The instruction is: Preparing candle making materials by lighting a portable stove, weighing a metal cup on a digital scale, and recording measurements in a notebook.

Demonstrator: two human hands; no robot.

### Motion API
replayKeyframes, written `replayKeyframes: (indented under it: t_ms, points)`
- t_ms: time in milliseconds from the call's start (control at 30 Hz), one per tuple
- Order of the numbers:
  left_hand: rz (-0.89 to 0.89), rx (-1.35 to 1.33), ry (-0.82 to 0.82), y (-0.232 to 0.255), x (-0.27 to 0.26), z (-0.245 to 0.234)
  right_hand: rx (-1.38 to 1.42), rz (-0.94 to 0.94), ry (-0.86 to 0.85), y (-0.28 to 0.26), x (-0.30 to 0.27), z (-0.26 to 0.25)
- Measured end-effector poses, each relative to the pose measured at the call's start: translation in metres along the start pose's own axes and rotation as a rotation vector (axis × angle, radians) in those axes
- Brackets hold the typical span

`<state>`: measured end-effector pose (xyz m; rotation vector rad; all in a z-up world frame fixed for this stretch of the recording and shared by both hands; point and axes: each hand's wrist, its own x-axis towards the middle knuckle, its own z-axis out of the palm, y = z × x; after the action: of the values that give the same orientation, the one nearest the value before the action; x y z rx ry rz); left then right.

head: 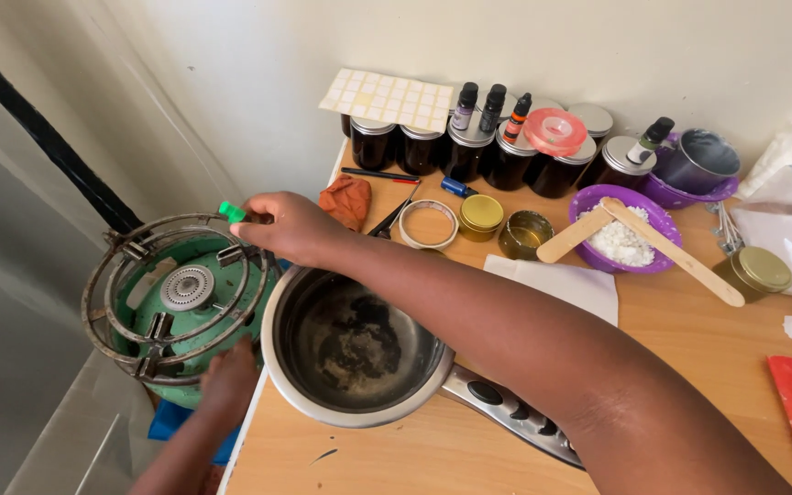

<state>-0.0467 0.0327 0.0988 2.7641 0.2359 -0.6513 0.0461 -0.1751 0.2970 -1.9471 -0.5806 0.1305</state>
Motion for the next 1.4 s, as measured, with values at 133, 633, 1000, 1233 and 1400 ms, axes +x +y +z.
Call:
replayKeyframes:
  t_ms: [133, 633, 1000, 1233, 1400]
  points:
    - [0.403, 0.411, -0.329, -0.022, -0.036, -0.073, -0.091, -0.091, 0.110, 0.001, 0.001, 0.003]
    - [0.446, -0.708, 0.551, 0.069, -0.094, -0.149, 0.178, 0.167, -0.061, -0.053, -0.041, 0.007]
    - [0.299, -1.200, 0.357, -0.073, 0.077, -0.136, 0.069, 0.013, -0.128, -0.103, -0.192, -0.070]
    - [0.090, -1.318, 0.044, -0.082, 0.085, -0.144, 0.035, 0.293, 0.157, -0.070, -0.258, -0.091]
    - [-0.064, -0.511, 0.324, -0.069, 0.070, -0.163, 0.212, 0.432, 0.329, -0.037, -0.288, -0.096]
